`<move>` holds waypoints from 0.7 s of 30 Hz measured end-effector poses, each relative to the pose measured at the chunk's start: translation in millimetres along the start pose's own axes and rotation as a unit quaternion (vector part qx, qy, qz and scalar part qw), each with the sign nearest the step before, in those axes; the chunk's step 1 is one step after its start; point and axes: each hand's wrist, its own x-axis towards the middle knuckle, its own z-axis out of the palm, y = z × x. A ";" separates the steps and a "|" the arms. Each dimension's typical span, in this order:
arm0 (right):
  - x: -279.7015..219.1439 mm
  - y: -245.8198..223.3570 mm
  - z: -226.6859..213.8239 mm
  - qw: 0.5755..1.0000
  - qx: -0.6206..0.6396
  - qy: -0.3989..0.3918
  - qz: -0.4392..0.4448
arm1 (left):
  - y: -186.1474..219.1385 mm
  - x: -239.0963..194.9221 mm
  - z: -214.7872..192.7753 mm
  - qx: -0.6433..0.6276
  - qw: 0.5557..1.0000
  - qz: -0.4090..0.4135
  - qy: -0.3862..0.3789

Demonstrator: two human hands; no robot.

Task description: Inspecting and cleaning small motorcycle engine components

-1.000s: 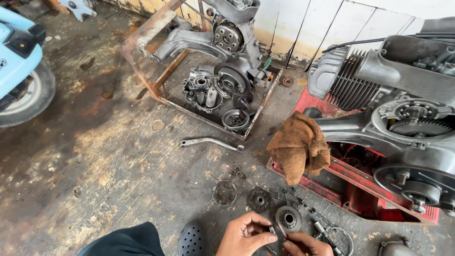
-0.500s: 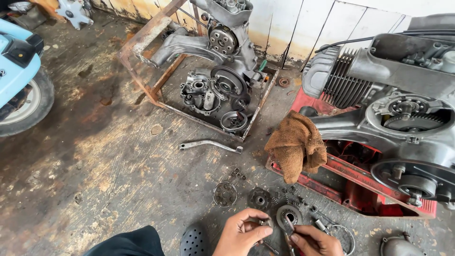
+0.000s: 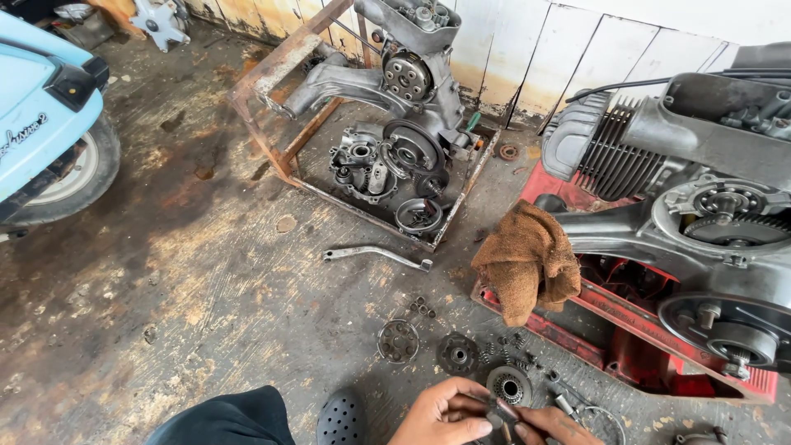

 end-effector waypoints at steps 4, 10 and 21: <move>0.1 15.2 0.7 0.998 -0.023 -0.008 0.055 | 3.0 1.7 1.2 0.009 1.000 -0.009 0.013; 9.8 -11.0 -1.4 0.998 -0.052 -0.004 0.030 | 29.4 -6.8 8.0 0.110 0.992 -0.013 0.055; 8.2 -39.9 1.2 0.997 -0.022 0.026 0.069 | 25.0 -7.4 -2.8 -0.017 0.993 -0.056 0.104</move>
